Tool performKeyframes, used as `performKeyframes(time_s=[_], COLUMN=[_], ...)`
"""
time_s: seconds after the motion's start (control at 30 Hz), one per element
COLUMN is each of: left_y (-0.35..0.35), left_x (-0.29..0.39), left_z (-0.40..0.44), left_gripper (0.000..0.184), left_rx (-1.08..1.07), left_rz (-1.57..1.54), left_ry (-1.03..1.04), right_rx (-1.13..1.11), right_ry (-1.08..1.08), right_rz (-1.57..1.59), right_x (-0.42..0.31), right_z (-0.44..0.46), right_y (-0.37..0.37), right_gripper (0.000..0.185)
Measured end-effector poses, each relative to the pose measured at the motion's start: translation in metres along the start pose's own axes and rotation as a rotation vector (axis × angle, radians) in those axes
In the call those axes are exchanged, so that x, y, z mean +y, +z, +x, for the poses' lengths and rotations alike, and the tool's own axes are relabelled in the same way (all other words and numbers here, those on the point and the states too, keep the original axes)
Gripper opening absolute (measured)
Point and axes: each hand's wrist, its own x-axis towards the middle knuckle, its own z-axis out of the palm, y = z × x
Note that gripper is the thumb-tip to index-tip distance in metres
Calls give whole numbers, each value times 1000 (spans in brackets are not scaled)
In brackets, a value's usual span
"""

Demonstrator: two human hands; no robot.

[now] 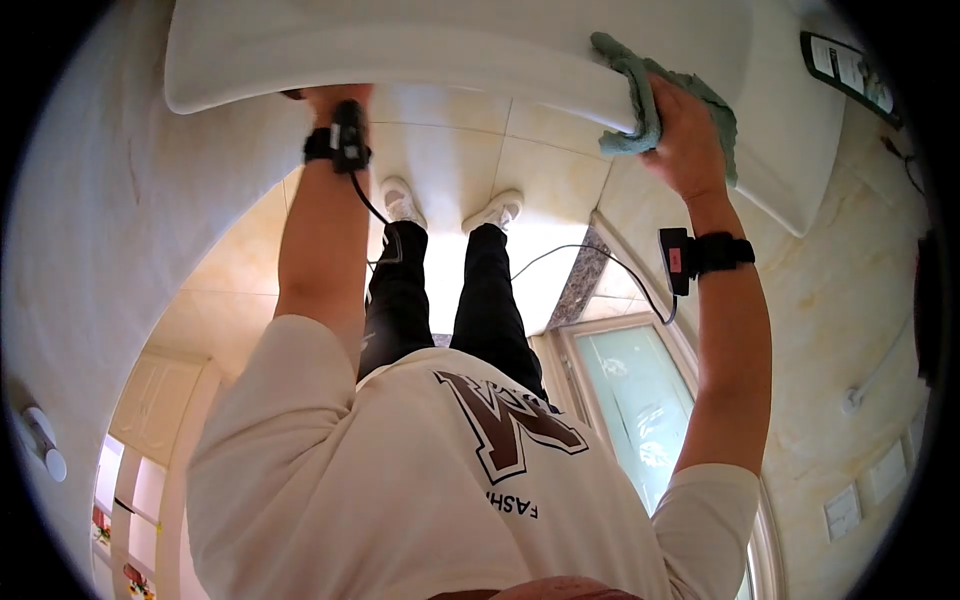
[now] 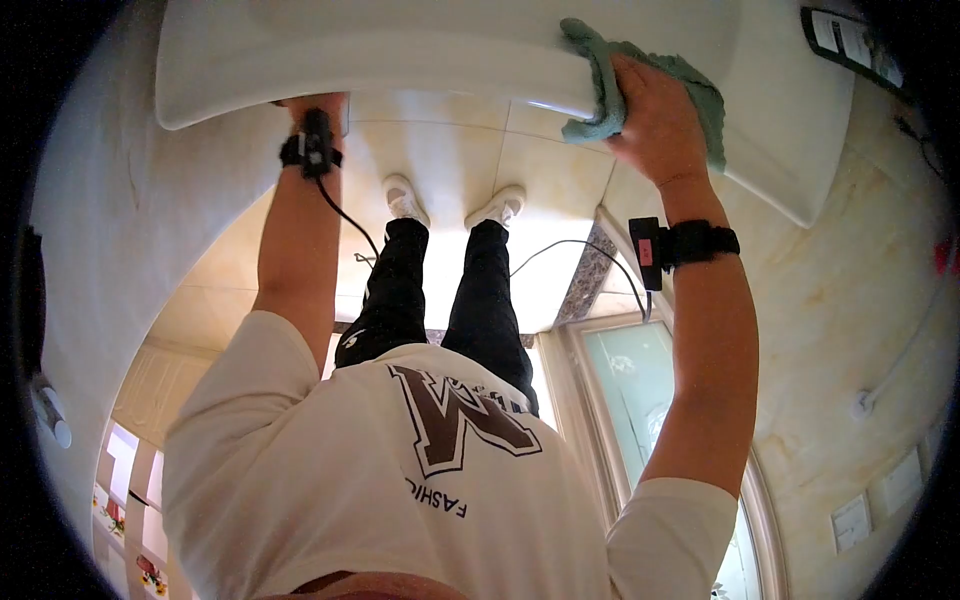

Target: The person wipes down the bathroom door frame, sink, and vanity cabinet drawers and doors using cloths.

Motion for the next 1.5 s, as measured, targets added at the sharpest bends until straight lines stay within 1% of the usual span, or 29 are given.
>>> performKeyframes(time_s=[0.07,0.13,0.2,0.27,0.37,0.47,0.6,0.67,0.77,0.9,0.97,1.0,1.07,1.1,1.17,1.2,1.27,1.3,1.33,1.4,1.43,1.47,1.5], left_y=[-5,-9,-13,-14,-14,-30,-55,-61,-62,-55,-46,-33,-23,-20,-17,-13,-5,0,3,2,2,0,-3], left_x=[-30,-38,-20,11,46,32,4,5,15,25,29,27,26,23,12,8,-8,-23,-32,-37,-36,-35,-35], left_z=[-18,-23,-18,-7,9,22,15,19,10,-20,-19,-26,-24,-20,-13,-12,-16,-14,-13,-7,-6,-6,-6], left_gripper=[40,41,42,43,45,47,49,50,52,56,56,59,63,63,64,64,69,69,69,71,71,64,58], left_rx=[16,18,5,-9,-10,32,61,64,40,-20,-68,-11,-17,-26,-6,-18,-58,-15,-28,9,5,-16,-35], left_rz=[-42,-53,-35,5,54,84,90,118,164,161,248,280,338,342,414,412,480,476,471,507,499,516,533], left_ry=[-79,-105,-71,9,85,67,51,67,108,86,253,288,346,364,410,429,527,515,527,586,596,633,669], right_rx=[29,16,-2,53,54,21,61,50,70,98,194,214,353,371,514,533,594,611,666,726,784,840,865], right_ry=[14,10,19,-62,-79,-35,-69,9,2,4,14,2,-6,-15,11,0,-11,-12,-26,-50,-61,-72,-94], right_rz=[-78,-74,-68,-74,-39,-20,-67,-5,-52,-31,-154,-151,-258,-252,-163,-162,-275,-279,-324,-373,-452,-528,-441], right_x=[-3,-1,2,2,3,-9,-10,-12,-11,-5,-4,-4,-2,1,4,2,0,12,19,25,25,25,21], right_z=[-1,-2,-4,-2,0,6,5,6,5,-3,-1,0,-3,-4,-6,-5,-5,-9,-14,-16,-18,-19,-19], right_y=[2,4,5,7,6,-5,-1,-4,-7,-4,-5,-5,-5,-5,-4,-5,-7,-3,-3,-6,-9,-12,-15], right_gripper=[70,70,70,70,68,65,63,62,62,63,63,63,62,62,58,58,54,54,53,52,51,50,37])
